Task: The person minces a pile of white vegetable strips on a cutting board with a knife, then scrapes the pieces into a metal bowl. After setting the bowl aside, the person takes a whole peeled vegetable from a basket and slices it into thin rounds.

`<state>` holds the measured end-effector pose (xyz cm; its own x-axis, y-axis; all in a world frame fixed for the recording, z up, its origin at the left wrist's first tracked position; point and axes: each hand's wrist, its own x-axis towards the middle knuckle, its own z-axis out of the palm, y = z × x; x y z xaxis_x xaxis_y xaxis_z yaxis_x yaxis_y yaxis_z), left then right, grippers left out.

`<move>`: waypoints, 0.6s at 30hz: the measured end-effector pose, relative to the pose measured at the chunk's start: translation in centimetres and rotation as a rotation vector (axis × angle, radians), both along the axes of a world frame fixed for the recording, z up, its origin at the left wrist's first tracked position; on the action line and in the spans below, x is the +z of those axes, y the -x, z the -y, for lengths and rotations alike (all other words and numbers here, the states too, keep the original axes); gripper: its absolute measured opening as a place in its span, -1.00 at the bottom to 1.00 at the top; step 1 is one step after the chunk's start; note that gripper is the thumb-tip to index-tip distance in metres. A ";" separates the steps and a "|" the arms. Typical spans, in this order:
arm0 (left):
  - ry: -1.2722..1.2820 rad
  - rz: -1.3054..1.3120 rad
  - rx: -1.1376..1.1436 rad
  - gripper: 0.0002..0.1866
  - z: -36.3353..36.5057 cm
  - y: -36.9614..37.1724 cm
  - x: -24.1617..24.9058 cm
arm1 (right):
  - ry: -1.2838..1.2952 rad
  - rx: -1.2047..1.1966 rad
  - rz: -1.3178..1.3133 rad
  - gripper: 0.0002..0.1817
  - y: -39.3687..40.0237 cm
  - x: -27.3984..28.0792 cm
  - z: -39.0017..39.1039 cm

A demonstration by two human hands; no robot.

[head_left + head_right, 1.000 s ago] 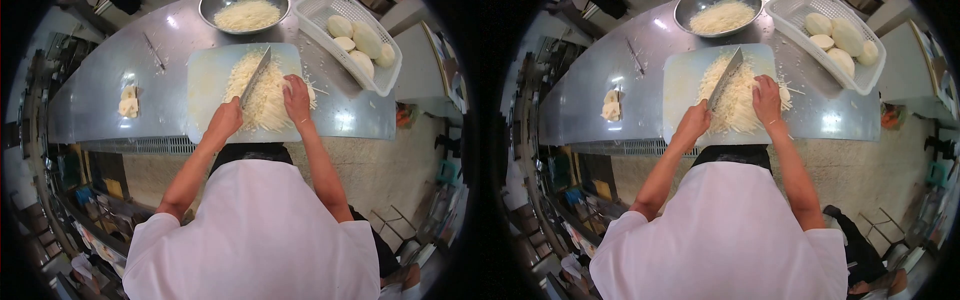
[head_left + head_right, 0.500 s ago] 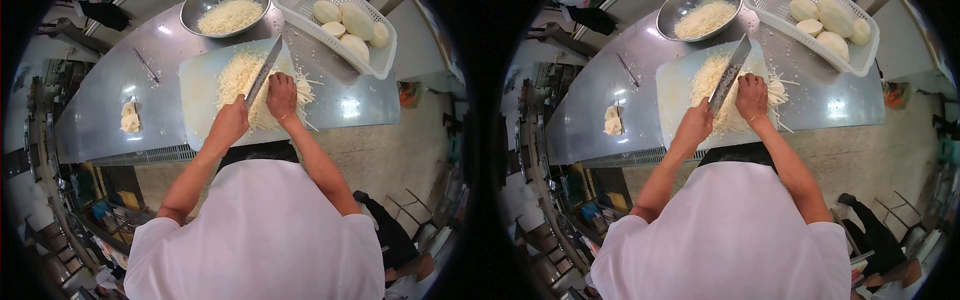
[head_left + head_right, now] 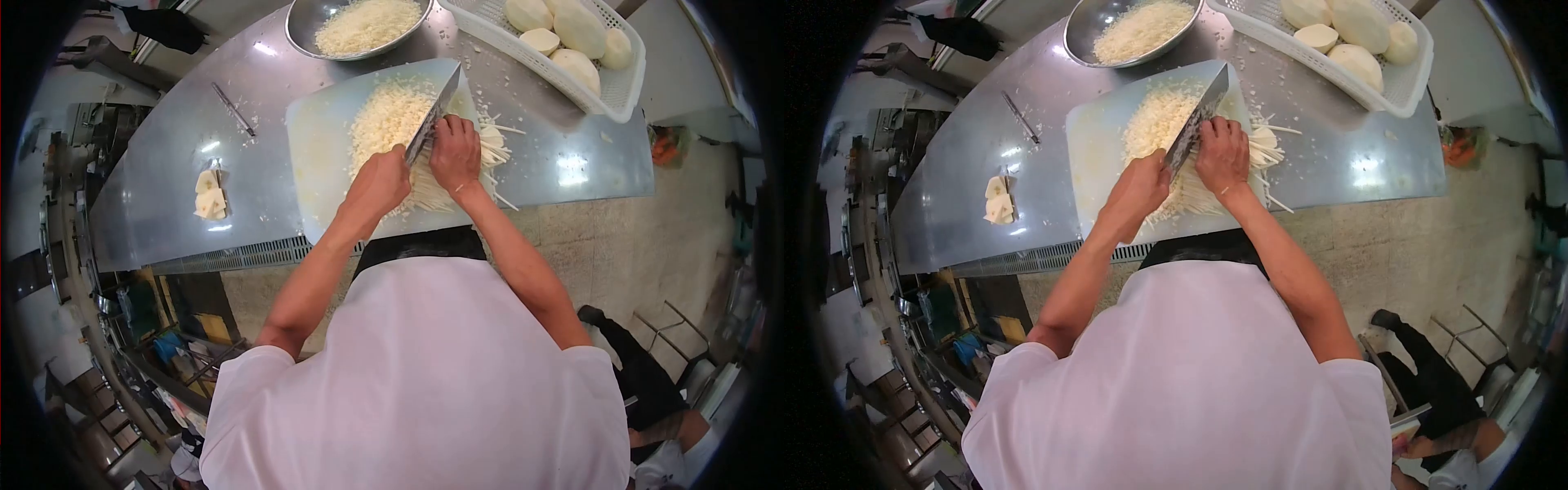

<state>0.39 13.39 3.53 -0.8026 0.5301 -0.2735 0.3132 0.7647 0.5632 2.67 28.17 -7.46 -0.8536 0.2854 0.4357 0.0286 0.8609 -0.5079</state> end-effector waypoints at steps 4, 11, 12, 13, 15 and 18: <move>-0.036 0.041 0.092 -0.84 1.0 -1.7 -0.9 | 0.026 -0.015 -0.023 -0.82 0.1 0.3 0.2; 0.007 0.043 0.055 -0.87 0.6 -1.1 1.3 | 0.016 -0.002 0.015 -0.77 0.4 0.0 0.1; 0.043 0.086 0.092 -0.85 0.8 -1.6 1.5 | 0.021 -0.008 0.008 -0.77 0.2 -0.1 0.2; 0.045 0.087 0.087 -0.85 0.6 -1.6 0.3 | 0.023 -0.015 0.000 -0.77 0.1 0.0 0.2; -0.025 0.009 0.064 -0.85 -0.1 -1.9 -2.3 | 0.015 -0.008 0.011 -0.77 0.0 0.0 0.1; -0.027 0.026 0.034 -0.85 -0.1 -0.5 -0.9 | -0.003 0.005 0.039 -0.76 -0.1 0.2 0.0</move>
<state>0.92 13.45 2.60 -0.8128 0.5105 -0.2806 0.2724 0.7589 0.5915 2.76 28.22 -7.31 -0.8714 0.2798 0.4029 0.0438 0.8625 -0.5041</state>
